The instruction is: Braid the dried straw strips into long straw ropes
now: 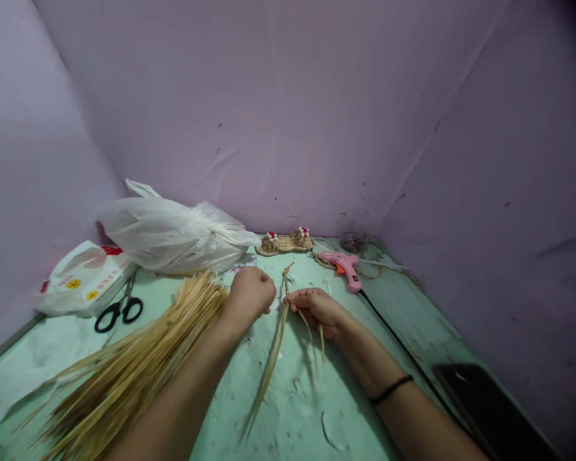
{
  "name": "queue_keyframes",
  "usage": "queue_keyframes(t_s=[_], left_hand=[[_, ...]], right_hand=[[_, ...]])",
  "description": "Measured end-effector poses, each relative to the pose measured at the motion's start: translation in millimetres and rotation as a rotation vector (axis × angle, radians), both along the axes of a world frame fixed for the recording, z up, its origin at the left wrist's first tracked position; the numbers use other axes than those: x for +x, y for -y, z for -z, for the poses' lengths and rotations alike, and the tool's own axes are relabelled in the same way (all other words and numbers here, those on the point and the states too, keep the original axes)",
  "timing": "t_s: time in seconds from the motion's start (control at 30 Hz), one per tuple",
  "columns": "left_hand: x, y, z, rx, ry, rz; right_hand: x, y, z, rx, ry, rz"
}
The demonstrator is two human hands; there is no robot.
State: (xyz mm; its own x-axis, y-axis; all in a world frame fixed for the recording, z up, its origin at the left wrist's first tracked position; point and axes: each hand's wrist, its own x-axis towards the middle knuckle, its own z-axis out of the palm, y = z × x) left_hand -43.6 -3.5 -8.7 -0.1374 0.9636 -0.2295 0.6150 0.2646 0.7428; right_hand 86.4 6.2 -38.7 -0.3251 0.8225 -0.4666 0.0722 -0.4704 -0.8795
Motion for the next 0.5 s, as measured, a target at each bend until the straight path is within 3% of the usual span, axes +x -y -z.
queue_keyframes(t_s=[0.13,0.23,0.33,0.5], left_hand=[[0.8,-6.4,13.7,-0.346,0.499,0.026],[5.5,-5.1,23.7,-0.437,0.668,0.073],[8.0,-4.8,27.8,-0.381,0.573,0.059],[14.7,-3.5,30.2,-0.29,0.212,-0.012]], right_hand=[[5.1,-2.3,2.7,-0.02,-0.112,-0.041],[8.5,-5.9,9.0,0.014,-0.077,-0.097],[11.5,-10.5,16.3,0.171,0.086,-0.181],[10.2,-7.6,17.6,0.693,0.598,-0.263]])
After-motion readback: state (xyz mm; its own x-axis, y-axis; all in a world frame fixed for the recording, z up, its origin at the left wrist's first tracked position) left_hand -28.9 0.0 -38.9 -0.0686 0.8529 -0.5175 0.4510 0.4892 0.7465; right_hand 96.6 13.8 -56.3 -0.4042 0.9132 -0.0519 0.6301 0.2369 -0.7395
